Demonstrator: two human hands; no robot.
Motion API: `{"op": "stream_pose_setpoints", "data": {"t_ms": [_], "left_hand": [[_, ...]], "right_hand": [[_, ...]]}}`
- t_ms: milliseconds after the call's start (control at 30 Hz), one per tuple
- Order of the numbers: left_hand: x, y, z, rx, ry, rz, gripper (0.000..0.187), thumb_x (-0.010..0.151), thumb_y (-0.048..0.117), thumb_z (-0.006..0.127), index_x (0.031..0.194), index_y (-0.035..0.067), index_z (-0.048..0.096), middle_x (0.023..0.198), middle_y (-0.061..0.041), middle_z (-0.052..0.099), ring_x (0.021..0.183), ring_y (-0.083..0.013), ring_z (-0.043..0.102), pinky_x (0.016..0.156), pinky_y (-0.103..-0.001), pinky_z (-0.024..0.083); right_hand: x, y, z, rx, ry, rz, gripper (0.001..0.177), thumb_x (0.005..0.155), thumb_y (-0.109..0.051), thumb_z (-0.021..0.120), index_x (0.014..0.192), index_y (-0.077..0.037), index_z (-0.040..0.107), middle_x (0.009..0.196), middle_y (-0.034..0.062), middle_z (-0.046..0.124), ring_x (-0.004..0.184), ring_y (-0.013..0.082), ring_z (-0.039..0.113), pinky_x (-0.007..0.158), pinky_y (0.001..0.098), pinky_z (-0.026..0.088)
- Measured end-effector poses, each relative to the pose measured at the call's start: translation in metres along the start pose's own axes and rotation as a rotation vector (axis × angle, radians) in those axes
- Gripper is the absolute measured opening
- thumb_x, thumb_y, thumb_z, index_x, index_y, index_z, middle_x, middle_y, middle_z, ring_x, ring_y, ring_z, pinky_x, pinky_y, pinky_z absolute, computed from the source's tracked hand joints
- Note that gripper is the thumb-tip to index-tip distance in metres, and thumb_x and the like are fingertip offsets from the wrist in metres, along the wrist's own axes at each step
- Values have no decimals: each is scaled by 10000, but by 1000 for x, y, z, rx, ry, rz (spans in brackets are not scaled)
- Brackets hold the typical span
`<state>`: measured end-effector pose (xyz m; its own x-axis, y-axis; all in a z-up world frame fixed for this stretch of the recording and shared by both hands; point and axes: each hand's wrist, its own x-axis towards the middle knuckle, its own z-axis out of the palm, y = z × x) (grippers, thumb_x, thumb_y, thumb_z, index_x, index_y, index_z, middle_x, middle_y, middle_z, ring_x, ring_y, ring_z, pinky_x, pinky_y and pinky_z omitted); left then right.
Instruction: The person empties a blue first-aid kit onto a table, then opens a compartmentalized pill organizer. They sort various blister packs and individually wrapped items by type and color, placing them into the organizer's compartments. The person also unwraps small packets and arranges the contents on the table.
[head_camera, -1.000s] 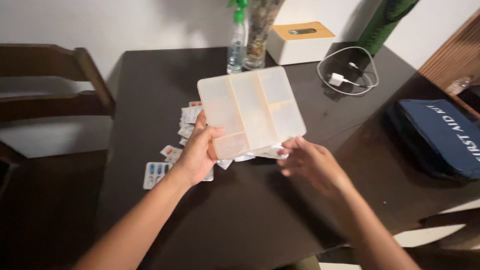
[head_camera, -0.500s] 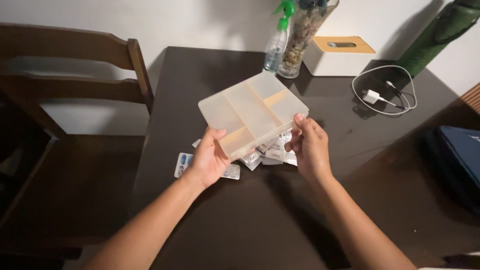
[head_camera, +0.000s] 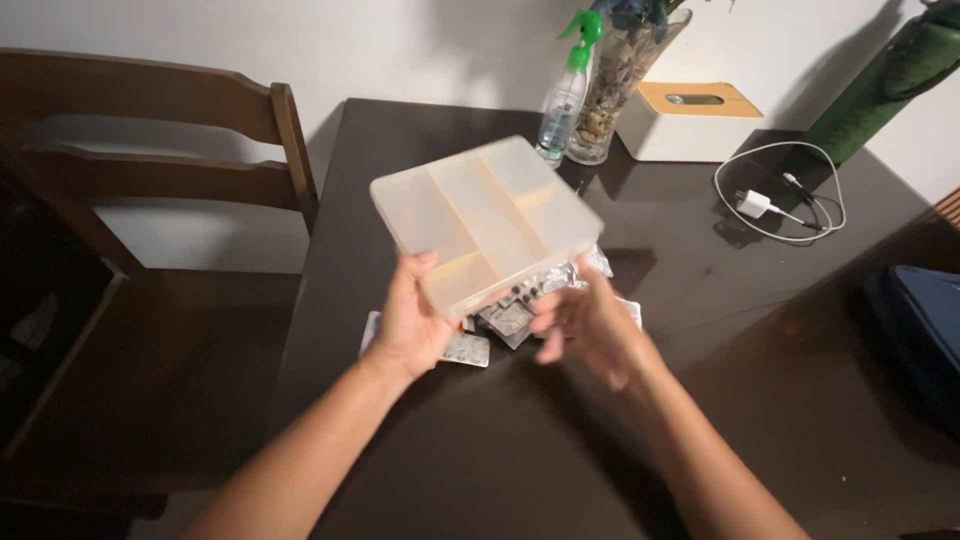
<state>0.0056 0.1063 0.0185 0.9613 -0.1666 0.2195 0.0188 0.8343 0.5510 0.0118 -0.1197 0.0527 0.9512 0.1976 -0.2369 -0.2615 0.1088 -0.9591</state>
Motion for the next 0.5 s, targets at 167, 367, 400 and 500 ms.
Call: {"op": "stream_pose_setpoints", "data": {"t_ms": [167,367,400,500], "left_hand": [[-5,-12,5,130,33,99,709,887,170,583,1518,105,266,1378,-139,489,1255,-252,571,1038,-450,510],[-13,-6,20,207,-26,80,713,858,134,566,1480,129,218,1294,-196,502,1118,-339,567,843,-523,512],[-13,-7,22,197,-26,78,731,849,133,568,1484,140,207,1306,-184,498,1145,-332,568,878,-526,520],[-13,-10,26,161,-12,70,746,866,143,572,1512,153,198,1367,-149,485,1240,-298,561,985,-512,528]], "right_hand": [[-13,14,37,43,-141,32,338,890,-338,640,1006,-25,694,920,109,709,715,197,686,604,369,609],[-7,27,34,97,-153,-6,258,904,-298,726,874,-61,628,763,78,657,562,163,598,523,329,538],[-6,30,33,114,-149,-25,265,913,-297,731,851,-75,601,741,62,633,546,152,579,518,326,532],[-6,40,33,164,-121,-77,322,934,-318,733,792,-99,545,662,20,538,485,134,517,479,317,497]]}}
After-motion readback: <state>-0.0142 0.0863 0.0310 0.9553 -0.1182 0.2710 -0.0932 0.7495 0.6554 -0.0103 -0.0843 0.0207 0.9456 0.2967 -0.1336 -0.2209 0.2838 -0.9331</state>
